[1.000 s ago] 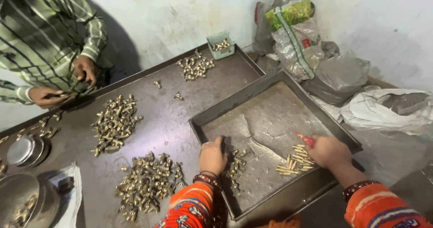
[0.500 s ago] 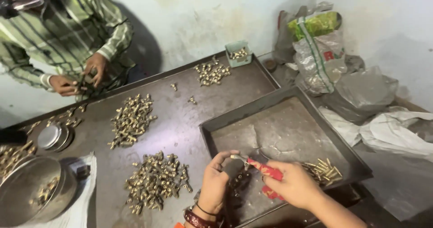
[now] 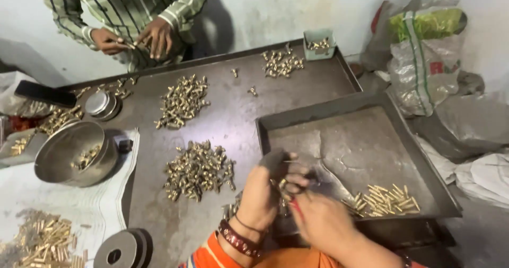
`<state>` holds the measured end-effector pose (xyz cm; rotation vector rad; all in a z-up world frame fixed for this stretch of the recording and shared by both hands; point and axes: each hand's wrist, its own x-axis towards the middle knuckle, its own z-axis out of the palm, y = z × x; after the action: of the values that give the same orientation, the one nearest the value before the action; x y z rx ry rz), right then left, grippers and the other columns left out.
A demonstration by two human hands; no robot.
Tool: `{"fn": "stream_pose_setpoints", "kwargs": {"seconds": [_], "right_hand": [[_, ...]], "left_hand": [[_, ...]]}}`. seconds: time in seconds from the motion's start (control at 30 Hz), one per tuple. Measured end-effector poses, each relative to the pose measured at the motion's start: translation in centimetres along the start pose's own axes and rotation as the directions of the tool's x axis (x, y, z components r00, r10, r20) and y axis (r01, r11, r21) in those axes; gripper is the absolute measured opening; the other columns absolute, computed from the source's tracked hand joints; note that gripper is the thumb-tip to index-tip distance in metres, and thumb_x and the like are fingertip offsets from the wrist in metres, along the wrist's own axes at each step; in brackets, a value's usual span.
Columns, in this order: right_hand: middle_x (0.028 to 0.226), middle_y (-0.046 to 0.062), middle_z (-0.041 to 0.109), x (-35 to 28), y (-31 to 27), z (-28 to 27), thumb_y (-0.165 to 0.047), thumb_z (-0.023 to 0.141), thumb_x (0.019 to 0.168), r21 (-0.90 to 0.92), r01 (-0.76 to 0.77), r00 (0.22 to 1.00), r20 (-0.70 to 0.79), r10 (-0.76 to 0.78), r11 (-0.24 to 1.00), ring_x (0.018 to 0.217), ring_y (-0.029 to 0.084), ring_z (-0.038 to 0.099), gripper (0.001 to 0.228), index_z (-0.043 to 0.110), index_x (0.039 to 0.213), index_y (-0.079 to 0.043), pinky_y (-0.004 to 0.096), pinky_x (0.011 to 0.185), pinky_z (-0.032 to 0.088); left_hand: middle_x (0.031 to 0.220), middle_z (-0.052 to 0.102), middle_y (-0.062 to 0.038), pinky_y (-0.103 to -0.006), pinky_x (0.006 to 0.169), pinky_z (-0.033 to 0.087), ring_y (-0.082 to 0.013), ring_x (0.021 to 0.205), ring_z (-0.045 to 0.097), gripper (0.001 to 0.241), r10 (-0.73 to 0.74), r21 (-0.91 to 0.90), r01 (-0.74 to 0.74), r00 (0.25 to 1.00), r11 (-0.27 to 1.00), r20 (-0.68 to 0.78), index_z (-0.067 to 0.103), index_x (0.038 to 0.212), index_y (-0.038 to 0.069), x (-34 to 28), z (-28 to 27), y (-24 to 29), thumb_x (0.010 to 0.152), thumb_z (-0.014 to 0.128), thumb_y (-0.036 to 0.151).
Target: The person picks up small brass fittings one at a time from a metal worktable, holds each against a dark abrasive block and rubs the fitting to file and smooth its surface, then sets the finished piece on the table or in a tray. A second worker across the table performs similar filing work.
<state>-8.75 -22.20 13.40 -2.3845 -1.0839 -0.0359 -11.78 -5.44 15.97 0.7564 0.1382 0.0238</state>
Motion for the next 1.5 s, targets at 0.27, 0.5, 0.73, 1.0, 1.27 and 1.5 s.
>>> {"fn": "stream_pose_setpoints", "kwargs": {"seconds": [0.27, 0.5, 0.73, 1.0, 1.27, 1.5], "right_hand": [[0.091, 0.012, 0.073, -0.7, 2.1, 2.8, -0.009, 0.069, 0.093, 0.771, -0.259, 0.882, 0.434, -0.182, 0.582, 0.083, 0.026, 0.071, 0.023, 0.061, 0.115, -0.006, 0.037, 0.076, 0.058], [0.091, 0.005, 0.067, -1.0, 2.9, 1.3, -0.004, 0.074, 0.091, 0.891, -0.428, 0.801, 0.452, -0.392, 0.153, 0.088, 0.017, 0.064, 0.017, 0.066, 0.104, 0.003, 0.032, 0.077, 0.052], [0.080, 0.001, 0.071, 2.7, 5.7, 1.4, -0.017, 0.068, 0.096, 0.524, -0.429, 0.849, 0.512, 0.131, 0.736, 0.074, 0.010, 0.068, 0.017, 0.072, 0.099, -0.001, 0.028, 0.067, 0.055], [0.123, -0.003, 0.072, 5.0, 15.0, 2.3, -0.014, 0.065, 0.094, 0.494, -0.683, 0.707, 0.634, 0.313, 0.538, 0.082, 0.023, 0.079, 0.028, 0.074, 0.121, -0.012, 0.041, 0.070, 0.062], [0.124, 0.004, 0.066, 8.1, 16.1, 5.5, -0.036, 0.071, 0.084, -0.265, -0.215, 0.875, 0.376, 0.306, 0.940, 0.097, 0.034, 0.071, 0.040, 0.069, 0.123, -0.027, 0.046, 0.085, 0.057], [0.107, 0.011, 0.076, 9.3, 17.8, 8.1, -0.031, 0.077, 0.080, -0.293, -0.332, 0.783, 0.443, 0.435, 0.897, 0.100, 0.034, 0.073, 0.051, 0.065, 0.130, -0.028, 0.046, 0.087, 0.058]], "left_hand": [[0.093, 0.070, -0.012, -0.0232, 0.064, 0.053, -0.0119, 0.074, 0.066, 0.025, 0.200, 0.263, -0.218, 0.975, 0.940, 0.095, 0.064, 0.119, -0.006, -1.7, 4.1, 1.3, 0.106, 0.052, 0.011], [0.082, 0.070, -0.010, -0.0204, 0.048, 0.045, -0.0107, 0.055, 0.060, 0.025, -0.010, 0.126, -0.002, 0.995, 0.992, 0.100, 0.065, 0.123, -0.002, -2.9, 4.8, 1.9, 0.108, 0.054, 0.014], [0.095, 0.072, -0.009, -0.0225, 0.061, 0.053, -0.0099, 0.073, 0.066, 0.032, 0.342, 0.476, -0.225, 0.923, 0.850, -0.175, 0.067, 0.130, -0.001, -1.5, 1.2, -1.8, 0.101, 0.055, 0.007], [0.137, 0.067, -0.016, -0.0342, 0.106, 0.049, -0.0256, 0.122, 0.064, 0.045, 0.428, 0.815, -0.316, 0.899, 0.485, 0.094, 0.069, 0.131, 0.007, -1.6, -6.0, -0.7, 0.088, 0.056, 0.000], [0.124, 0.071, -0.017, -0.0378, 0.097, 0.052, -0.0338, 0.111, 0.069, 0.033, 0.567, 0.953, -0.173, 0.824, 0.250, 0.000, 0.072, 0.110, 0.002, -1.1, -10.7, -1.0, 0.079, 0.059, 0.004], [0.096, 0.078, -0.013, -0.0310, 0.076, 0.056, -0.0209, 0.082, 0.070, 0.037, 0.305, 0.775, 0.069, 0.895, 0.628, -0.327, 0.073, 0.114, 0.005, 0.2, -7.3, -2.1, 0.082, 0.055, 0.003]]}}
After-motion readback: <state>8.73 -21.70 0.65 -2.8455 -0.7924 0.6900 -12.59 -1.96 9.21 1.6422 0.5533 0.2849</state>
